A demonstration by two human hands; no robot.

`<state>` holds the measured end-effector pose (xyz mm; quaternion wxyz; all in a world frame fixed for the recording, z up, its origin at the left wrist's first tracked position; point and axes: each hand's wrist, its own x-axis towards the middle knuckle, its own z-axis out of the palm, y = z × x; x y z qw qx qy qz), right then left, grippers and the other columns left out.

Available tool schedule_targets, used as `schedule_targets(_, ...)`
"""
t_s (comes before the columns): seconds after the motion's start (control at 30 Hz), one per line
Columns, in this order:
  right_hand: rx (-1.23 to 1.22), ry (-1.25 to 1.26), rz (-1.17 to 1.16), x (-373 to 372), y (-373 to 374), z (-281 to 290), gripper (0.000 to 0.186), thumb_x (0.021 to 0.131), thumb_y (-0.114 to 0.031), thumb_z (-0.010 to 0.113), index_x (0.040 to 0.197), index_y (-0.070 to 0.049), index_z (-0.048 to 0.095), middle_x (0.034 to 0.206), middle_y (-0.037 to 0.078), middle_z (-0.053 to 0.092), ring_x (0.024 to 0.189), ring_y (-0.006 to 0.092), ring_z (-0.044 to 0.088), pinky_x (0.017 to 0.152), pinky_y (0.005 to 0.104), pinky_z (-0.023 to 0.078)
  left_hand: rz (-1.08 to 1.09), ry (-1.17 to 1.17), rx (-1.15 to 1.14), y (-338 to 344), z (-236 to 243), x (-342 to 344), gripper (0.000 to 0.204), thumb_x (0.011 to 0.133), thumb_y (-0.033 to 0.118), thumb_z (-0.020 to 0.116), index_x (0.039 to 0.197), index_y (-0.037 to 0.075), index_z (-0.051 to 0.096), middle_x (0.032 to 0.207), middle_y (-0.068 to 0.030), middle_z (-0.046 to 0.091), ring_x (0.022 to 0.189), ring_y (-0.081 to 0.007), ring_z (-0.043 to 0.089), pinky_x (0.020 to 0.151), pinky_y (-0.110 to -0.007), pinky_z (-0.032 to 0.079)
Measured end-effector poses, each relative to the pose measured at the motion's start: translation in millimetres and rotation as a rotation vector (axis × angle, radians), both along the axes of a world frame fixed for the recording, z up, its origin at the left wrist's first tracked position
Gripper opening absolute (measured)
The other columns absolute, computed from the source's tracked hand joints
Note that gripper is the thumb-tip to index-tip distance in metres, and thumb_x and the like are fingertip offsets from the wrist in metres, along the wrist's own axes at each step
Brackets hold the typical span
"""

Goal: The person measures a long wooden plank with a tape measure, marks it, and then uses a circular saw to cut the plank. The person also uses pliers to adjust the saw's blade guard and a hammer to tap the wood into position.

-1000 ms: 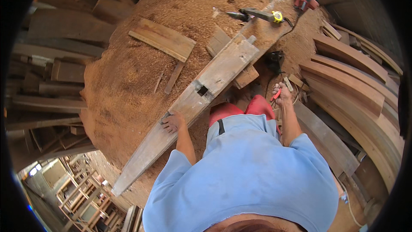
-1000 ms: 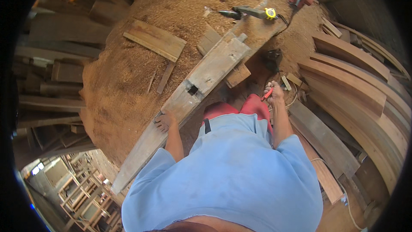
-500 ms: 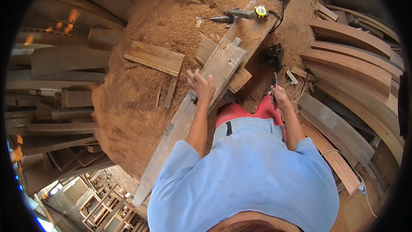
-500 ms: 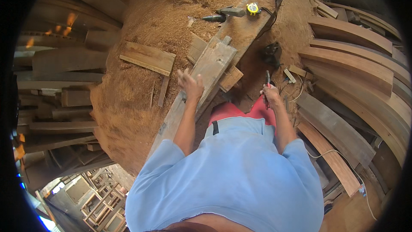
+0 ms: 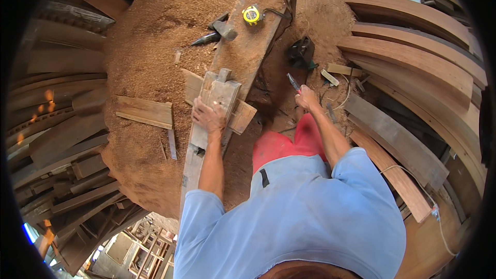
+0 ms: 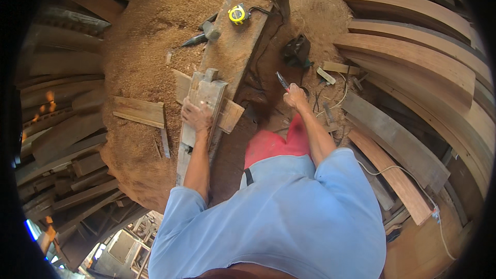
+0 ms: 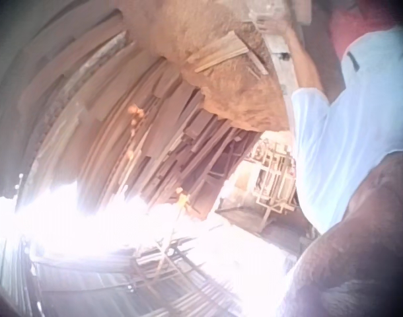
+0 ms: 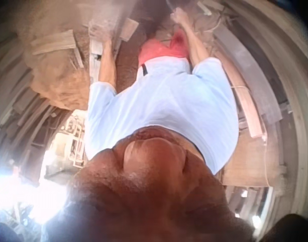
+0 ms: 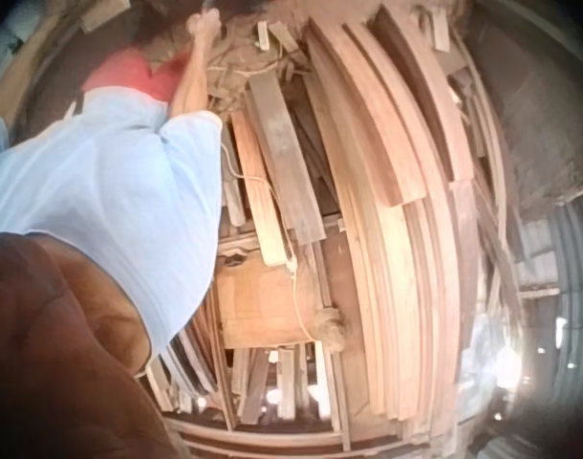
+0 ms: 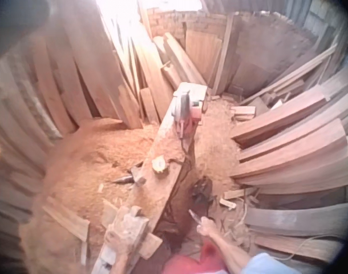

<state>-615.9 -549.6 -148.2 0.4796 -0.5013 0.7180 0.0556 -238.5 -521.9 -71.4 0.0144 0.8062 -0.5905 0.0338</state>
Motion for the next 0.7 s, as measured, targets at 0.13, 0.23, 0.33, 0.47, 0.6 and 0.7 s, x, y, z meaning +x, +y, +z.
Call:
schedule_targets(0.13,0.130,0.041,0.133,-10,-17,-53,0.040,0.082,-0.022,0.060,0.112,0.005,0.059,0.108,0.033,0.066,0.108,0.0492,0.063,0.091,0.0530,0.051,0.032,0.033,0.065,-2,10,-9,0.069,0.090,0.041,0.052,0.145,0.003,0.036,0.144,-0.0237,0.044,0.129,-0.0441,0.042,0.108,-0.059,0.029)
schedule_targets(0.23,0.264,0.084,0.284,-2,-32,-123,0.046,0.083,-0.021,0.064,0.121,0.003,0.059,0.119,0.030,0.065,0.114,0.0433,0.063,0.096,0.0490,0.052,0.026,0.055,0.084,-2,12,-9,0.070,0.091,0.042,0.049,0.144,-0.002,0.035,0.144,-0.0266,0.043,0.129,-0.0461,0.041,0.109,-0.060,0.027)
schedule_targets(0.33,0.212,0.109,0.688,4,-43,-197,0.049,0.080,-0.017,0.067,0.124,0.004,0.060,0.122,0.028,0.065,0.116,0.0385,0.065,0.096,0.0453,0.053,-0.013,0.084,0.094,-2,14,-11,0.070,0.092,0.041,0.047,0.144,-0.006,0.034,0.144,-0.0294,0.041,0.129,-0.0474,0.040,0.110,-0.058,0.026)
schedule_targets(0.47,-0.135,0.216,0.997,7,-50,-297,0.029,0.083,-0.017,0.059,0.103,-0.005,0.075,0.104,0.019,0.072,0.099,0.0315,0.072,0.084,0.0451,0.058,-0.044,0.141,0.124,-4,15,-10,0.071,0.096,0.040,0.043,0.144,-0.010,0.031,0.145,-0.0307,0.039,0.131,-0.0467,0.038,0.113,-0.055,0.025)
schedule_targets(0.6,-0.320,0.304,0.845,11,-70,-367,0.044,0.087,-0.027,0.061,0.126,-0.007,0.063,0.115,0.018,0.069,0.107,0.0319,0.068,0.088,0.0500,0.055,-0.026,0.278,0.106,-17,24,-14,0.069,0.101,0.040,0.036,0.146,-0.013,0.028,0.145,-0.0308,0.039,0.134,-0.0451,0.036,0.114,-0.053,0.024)
schedule_targets(0.7,-0.262,0.332,0.818,4,-86,-410,0.044,0.093,-0.032,0.059,0.129,-0.006,0.060,0.121,0.022,0.066,0.115,0.0309,0.066,0.092,0.0508,0.054,0.008,0.305,0.133,-13,18,-12,0.069,0.104,0.040,0.031,0.147,-0.014,0.026,0.145,-0.0323,0.036,0.135,-0.0445,0.035,0.115,-0.051,0.024)
